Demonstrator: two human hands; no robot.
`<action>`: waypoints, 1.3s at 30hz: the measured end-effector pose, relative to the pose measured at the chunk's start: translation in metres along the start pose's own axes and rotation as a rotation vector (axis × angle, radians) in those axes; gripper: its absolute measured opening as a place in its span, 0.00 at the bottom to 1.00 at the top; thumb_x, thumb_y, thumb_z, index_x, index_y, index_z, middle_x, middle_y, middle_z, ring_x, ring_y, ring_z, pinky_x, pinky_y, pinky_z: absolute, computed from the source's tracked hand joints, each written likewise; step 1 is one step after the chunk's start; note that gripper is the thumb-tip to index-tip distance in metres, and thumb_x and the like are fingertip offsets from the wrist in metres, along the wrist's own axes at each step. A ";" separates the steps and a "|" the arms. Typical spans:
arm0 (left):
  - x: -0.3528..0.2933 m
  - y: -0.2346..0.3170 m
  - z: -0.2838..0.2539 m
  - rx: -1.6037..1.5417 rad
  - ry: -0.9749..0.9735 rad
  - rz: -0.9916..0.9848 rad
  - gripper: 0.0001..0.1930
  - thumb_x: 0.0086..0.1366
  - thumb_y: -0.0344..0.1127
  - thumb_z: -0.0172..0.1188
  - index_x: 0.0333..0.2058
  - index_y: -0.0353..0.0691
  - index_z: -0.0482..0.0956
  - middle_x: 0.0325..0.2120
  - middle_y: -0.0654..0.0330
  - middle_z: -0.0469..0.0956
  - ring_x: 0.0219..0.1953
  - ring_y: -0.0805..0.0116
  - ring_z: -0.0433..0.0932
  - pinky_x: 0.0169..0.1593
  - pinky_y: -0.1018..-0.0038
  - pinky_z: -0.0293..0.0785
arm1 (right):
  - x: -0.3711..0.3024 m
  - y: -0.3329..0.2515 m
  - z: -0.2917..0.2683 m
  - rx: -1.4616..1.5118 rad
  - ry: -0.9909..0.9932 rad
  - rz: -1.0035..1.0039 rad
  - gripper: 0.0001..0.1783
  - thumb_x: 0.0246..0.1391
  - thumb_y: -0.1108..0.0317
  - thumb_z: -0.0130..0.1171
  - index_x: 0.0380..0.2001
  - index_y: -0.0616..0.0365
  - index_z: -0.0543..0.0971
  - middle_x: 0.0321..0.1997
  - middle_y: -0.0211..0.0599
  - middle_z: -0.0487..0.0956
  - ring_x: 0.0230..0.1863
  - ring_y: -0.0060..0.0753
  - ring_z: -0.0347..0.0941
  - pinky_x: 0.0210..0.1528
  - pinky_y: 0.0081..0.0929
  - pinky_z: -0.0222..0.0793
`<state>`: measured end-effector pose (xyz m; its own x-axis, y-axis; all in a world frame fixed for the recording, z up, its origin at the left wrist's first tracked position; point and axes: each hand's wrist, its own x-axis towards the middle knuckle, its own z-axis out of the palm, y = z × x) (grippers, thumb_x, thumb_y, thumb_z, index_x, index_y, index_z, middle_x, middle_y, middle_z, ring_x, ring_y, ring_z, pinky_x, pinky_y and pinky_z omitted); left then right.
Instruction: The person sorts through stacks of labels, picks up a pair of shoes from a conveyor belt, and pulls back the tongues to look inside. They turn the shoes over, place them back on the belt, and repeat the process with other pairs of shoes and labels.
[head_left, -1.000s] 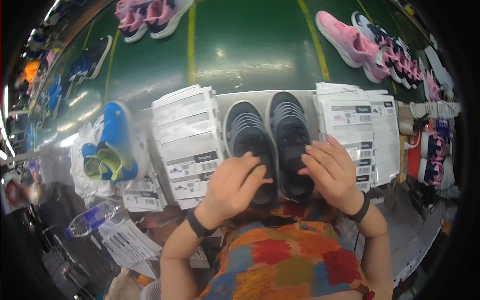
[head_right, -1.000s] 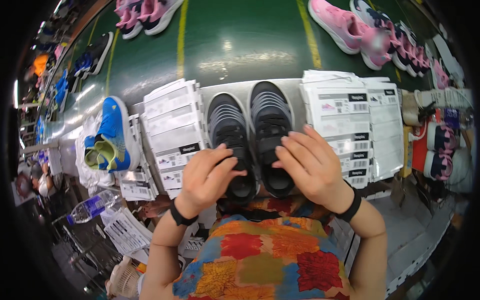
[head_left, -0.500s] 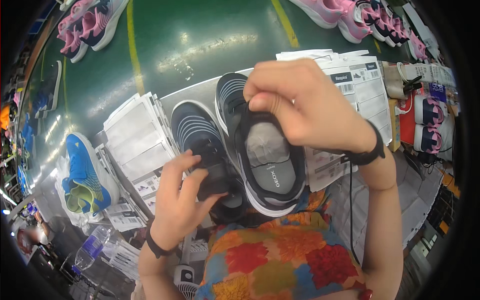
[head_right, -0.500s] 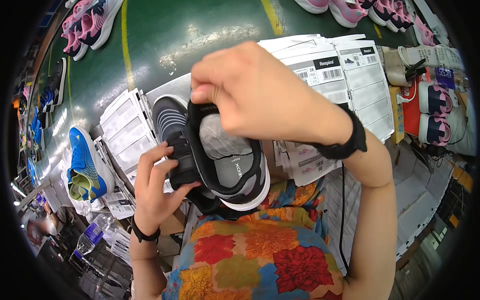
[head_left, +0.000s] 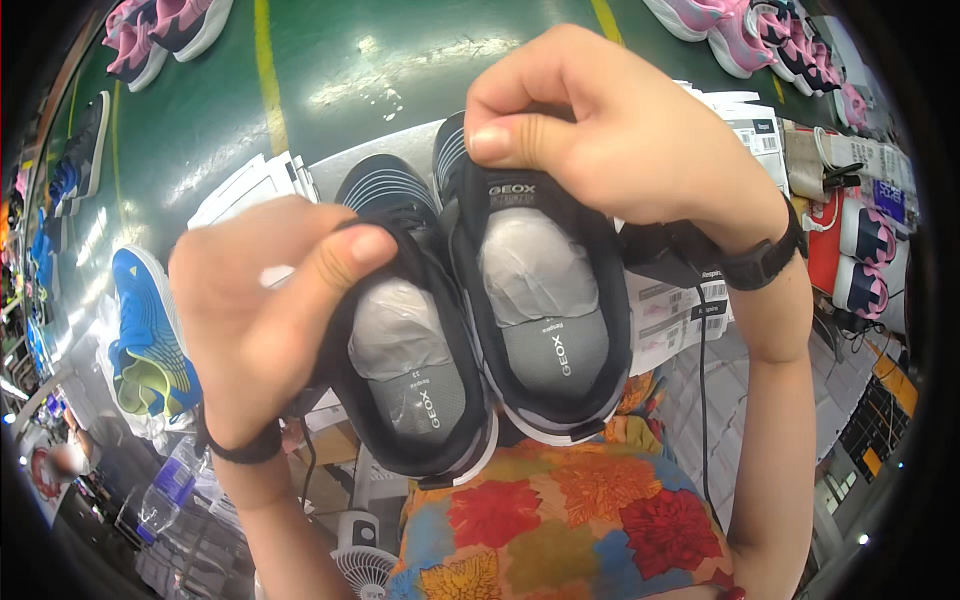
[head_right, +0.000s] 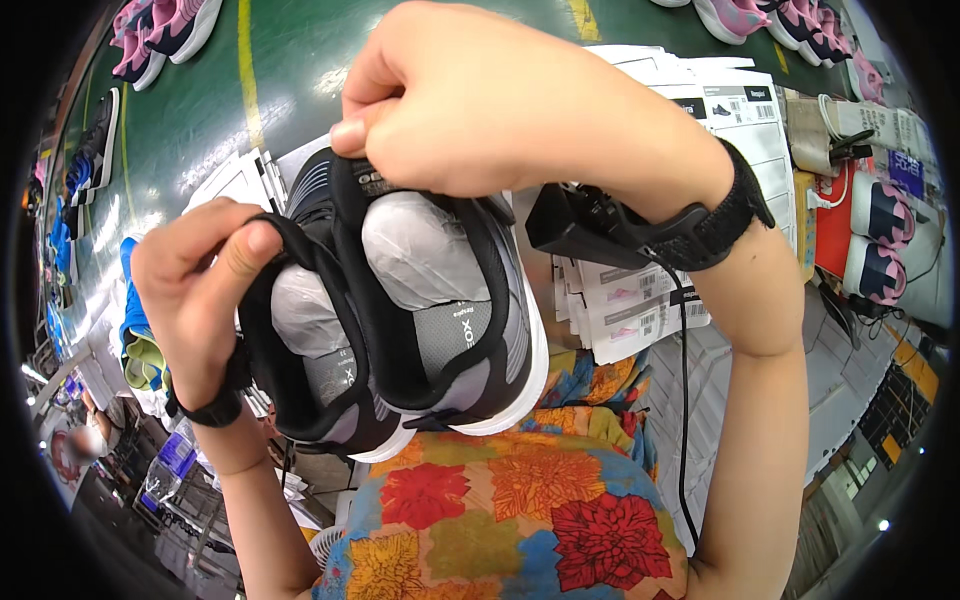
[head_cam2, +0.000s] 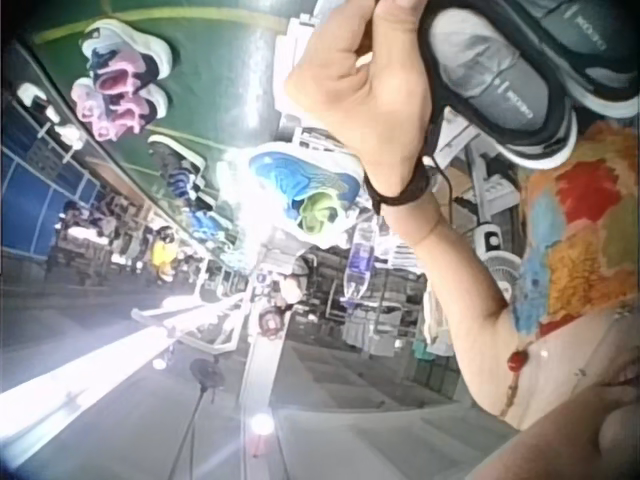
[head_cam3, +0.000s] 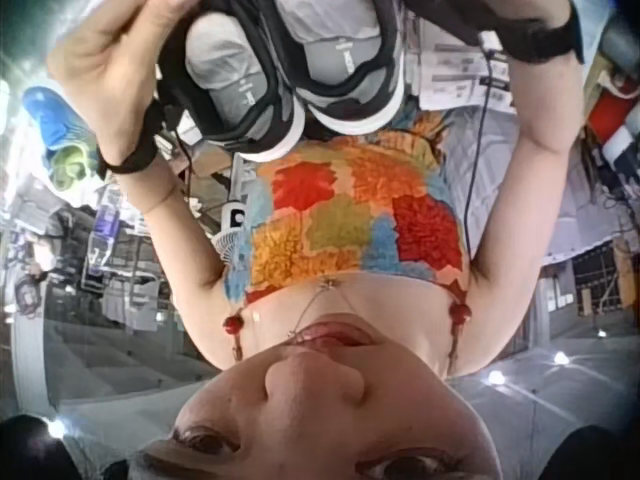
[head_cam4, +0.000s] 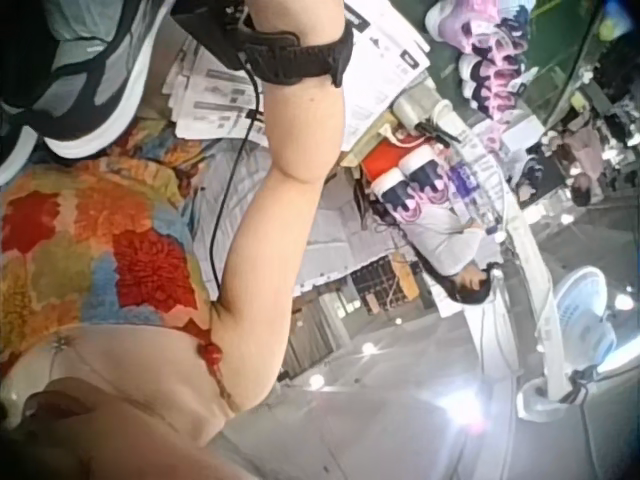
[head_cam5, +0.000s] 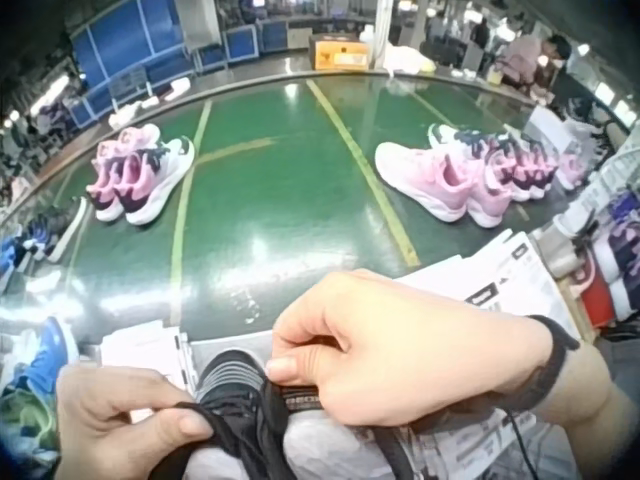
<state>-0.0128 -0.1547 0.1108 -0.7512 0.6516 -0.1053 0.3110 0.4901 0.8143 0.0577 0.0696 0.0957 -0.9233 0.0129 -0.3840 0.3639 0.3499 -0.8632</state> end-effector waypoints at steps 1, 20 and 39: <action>0.004 0.001 -0.002 0.003 0.001 -0.004 0.09 0.54 0.32 0.70 0.25 0.30 0.83 0.16 0.60 0.78 0.20 0.76 0.72 0.26 0.79 0.65 | 0.002 0.000 0.000 0.059 0.008 0.037 0.10 0.58 0.65 0.62 0.35 0.63 0.80 0.31 0.27 0.80 0.34 0.15 0.71 0.37 0.18 0.68; -0.090 -0.032 0.050 0.210 -0.108 -0.033 0.32 0.47 0.17 0.64 0.54 0.35 0.71 0.59 0.37 0.68 0.53 0.48 0.78 0.55 0.66 0.73 | -0.103 0.056 0.066 -0.419 0.205 -0.250 0.39 0.35 0.82 0.62 0.57 0.53 0.74 0.63 0.62 0.68 0.52 0.59 0.76 0.41 0.39 0.78; 0.050 0.018 0.084 -0.829 0.399 -0.126 0.29 0.53 0.23 0.56 0.57 0.29 0.68 0.47 0.49 0.77 0.45 0.62 0.78 0.47 0.71 0.73 | -0.112 0.034 0.007 0.925 0.494 -0.143 0.29 0.56 0.75 0.57 0.62 0.62 0.64 0.55 0.42 0.75 0.54 0.34 0.74 0.55 0.30 0.71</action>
<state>0.0044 -0.0650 0.0728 -0.9438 0.2987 -0.1415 -0.1864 -0.1274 0.9742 0.1744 0.0737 0.1074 -0.8369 0.4803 -0.2626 0.0078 -0.4692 -0.8831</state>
